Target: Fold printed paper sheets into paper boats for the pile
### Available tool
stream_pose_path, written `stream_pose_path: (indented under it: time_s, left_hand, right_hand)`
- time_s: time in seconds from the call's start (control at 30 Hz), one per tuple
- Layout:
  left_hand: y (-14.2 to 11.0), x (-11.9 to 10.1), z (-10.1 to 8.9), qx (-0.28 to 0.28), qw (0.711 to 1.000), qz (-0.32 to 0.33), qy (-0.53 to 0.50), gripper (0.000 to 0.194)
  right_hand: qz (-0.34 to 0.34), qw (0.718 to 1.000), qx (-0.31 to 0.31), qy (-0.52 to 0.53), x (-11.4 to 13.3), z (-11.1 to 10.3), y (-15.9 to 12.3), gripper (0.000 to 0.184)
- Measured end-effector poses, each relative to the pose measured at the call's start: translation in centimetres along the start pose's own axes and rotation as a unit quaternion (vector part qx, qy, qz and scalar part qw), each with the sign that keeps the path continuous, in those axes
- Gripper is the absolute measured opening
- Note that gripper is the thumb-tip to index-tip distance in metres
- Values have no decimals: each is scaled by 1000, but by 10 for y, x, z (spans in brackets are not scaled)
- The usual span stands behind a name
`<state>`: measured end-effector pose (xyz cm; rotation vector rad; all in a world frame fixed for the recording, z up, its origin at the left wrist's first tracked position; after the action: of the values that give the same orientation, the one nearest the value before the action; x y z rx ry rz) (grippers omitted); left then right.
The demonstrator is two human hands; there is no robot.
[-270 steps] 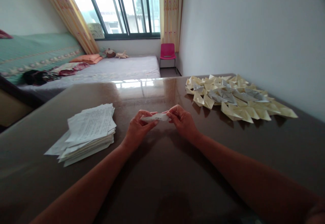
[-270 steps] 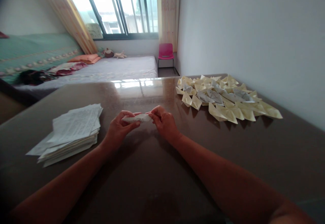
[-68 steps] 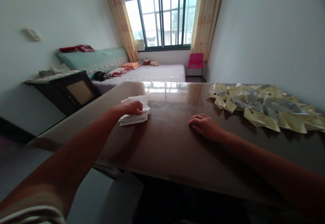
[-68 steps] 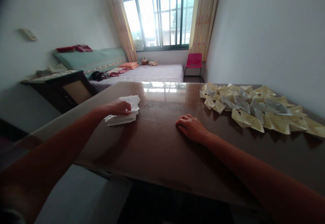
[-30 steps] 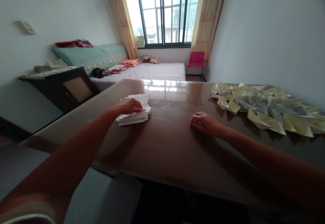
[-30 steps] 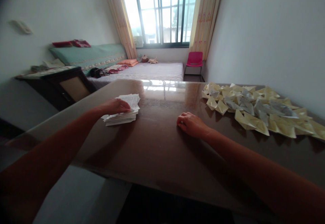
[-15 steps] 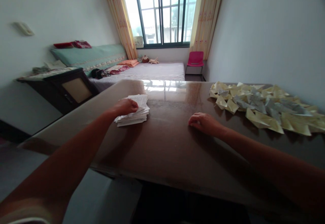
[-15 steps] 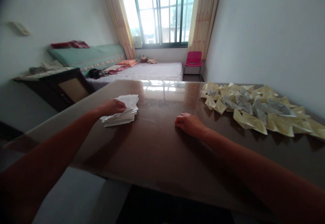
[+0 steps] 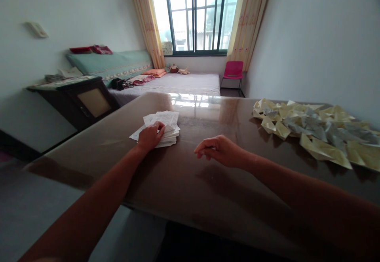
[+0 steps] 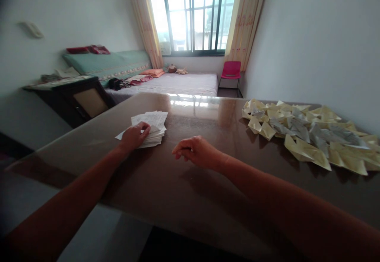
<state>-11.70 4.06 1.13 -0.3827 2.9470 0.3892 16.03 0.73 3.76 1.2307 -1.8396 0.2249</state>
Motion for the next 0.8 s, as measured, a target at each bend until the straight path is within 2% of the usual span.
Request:
stream_pose_path:
  time_s: [0.07,0.2,0.3,0.4,0.47,0.53,0.63,0.8]
  left_hand:
    - [-3,0,4,-22,1000,5,-20,40]
    - [-12,-7,3,-96,993,62,-37,28]
    - [-22,-20,2,-139,979,142,-44,20]
    - [-31,-33,1,-153,962,220,-52,18]
    - [-35,-38,1,-155,954,249,-61,18]
    - [-36,-40,1,-151,950,263,-70,18]
    - [-32,-34,-2,-151,957,230,-94,21]
    - [-18,-7,-13,-181,963,54,-194,30]
  right_hand:
    - [28,998,-15,-58,-9,2,9,19]
    - [67,964,-68,-248,-40,-3,30,37]
    - [83,954,-68,-280,-57,-4,50,47]
    - [27,964,-65,-257,-59,1,69,27]
    - [-28,959,-49,-279,-54,8,79,26]
    - [-52,945,-29,-320,-50,16,85,25]
    - [-46,937,-51,-343,-52,19,87,27]
    - [0,961,-150,-232,-80,7,83,15]
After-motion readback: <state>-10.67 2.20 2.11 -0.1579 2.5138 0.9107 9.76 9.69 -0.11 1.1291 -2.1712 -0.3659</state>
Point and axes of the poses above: each hand's wrist, its own y-axis towards the middle knuckle, its own z-axis out of the palm, x = y × z, the point moved 4 cm from there along y, towards the middle knuckle, and after that the axes turned 9 degrees about -z, right-handed, at the moved point
